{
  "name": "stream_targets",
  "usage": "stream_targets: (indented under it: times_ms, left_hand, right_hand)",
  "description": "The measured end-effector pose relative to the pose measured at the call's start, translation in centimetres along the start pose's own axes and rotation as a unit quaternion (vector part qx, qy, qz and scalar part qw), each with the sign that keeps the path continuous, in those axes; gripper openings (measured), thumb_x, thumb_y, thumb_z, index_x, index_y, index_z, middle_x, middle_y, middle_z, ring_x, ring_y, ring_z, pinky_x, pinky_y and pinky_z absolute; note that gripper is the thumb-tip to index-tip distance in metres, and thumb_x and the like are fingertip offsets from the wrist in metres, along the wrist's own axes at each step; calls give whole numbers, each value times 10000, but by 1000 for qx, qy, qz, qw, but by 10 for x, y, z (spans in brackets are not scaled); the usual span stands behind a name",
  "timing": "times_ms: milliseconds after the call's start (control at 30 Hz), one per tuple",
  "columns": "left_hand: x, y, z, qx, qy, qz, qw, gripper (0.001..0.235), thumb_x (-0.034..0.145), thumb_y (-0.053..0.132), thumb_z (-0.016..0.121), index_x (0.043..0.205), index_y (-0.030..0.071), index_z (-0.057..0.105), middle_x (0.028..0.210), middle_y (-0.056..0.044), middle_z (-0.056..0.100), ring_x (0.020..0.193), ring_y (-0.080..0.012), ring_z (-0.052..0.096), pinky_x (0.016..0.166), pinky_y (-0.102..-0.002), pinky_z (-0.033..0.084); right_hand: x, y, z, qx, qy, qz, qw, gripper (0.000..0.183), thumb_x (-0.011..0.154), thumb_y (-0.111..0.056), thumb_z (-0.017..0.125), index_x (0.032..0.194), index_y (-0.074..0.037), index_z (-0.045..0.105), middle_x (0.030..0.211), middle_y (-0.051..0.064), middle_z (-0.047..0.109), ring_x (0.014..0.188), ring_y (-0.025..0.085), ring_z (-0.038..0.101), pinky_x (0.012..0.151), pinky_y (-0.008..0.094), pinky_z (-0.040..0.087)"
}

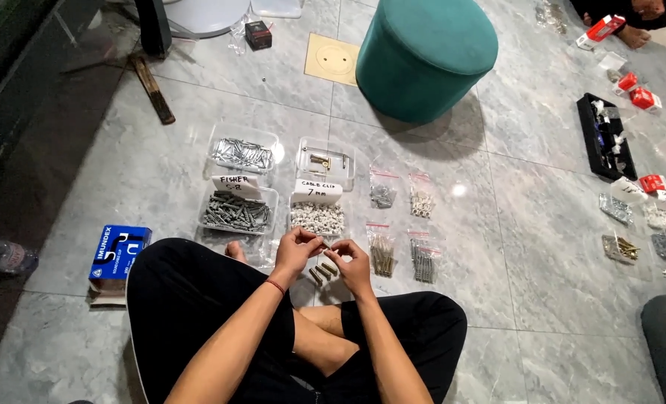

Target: The person sits on the floor and assembles small hardware components by hand. They pick up brass-colored sleeves and white plastic anchors, insert the anchors into the sleeves, and place the assembled units on the floor. The person repeats this process with several components from labeled containers.

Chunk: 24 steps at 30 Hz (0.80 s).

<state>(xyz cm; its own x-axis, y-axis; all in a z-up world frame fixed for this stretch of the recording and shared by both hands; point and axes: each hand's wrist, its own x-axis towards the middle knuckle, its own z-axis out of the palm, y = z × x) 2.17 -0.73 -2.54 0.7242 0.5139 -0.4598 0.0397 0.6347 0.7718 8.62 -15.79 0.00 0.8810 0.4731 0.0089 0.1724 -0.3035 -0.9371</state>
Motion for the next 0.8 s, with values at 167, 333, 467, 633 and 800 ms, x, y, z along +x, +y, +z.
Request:
stream_targets:
  times_ms: [167, 333, 467, 633, 800]
  left_hand:
    - [2, -1, 0, 3, -8, 2, 1000, 220, 864, -3, 807, 986, -55, 631, 894, -197, 622, 787, -299, 763, 714, -342, 688]
    - [0, 3, 1, 14, -5, 3, 1000, 221, 857, -2, 817, 979, -50, 640, 893, -201, 629, 778, -295, 763, 714, -335, 684]
    - [-5, 0, 0, 12, 0, 5, 1000, 202, 870, -3, 801, 979, -50, 637, 893, -208, 631, 778, -302, 762, 712, -337, 684]
    - [-4, 4, 0, 17, 5, 9, 1000, 190, 873, -17, 788, 983, -44, 635, 898, -207, 635, 782, -291, 762, 715, -322, 681]
    - [1, 1, -4, 22, 10, 12, 1000, 203, 873, -7, 792, 986, -45, 628, 906, -217, 646, 779, -284, 762, 718, -311, 677]
  right_hand:
    - [2, -1, 0, -11, 20, -14, 1000, 204, 770, -233, 930, 894, -170, 780, 731, 15, 738, 719, 130, 681, 798, 322, 557]
    - [6, 11, 0, 10, 0, 3, 1000, 170, 832, -231, 889, 921, -140, 776, 773, 46, 766, 731, 134, 690, 770, 337, 565]
    - [2, 16, -1, 54, -18, 33, 998, 129, 891, -224, 838, 918, -118, 771, 788, 58, 776, 718, 132, 667, 764, 320, 567]
    - [5, 17, -1, 71, -22, 38, 996, 186, 857, -195, 869, 966, -90, 761, 811, 63, 766, 764, 123, 669, 778, 324, 569]
    - [8, 23, 0, 43, -14, 43, 998, 228, 846, -212, 880, 1013, -115, 758, 927, 69, 774, 843, 154, 677, 834, 326, 570]
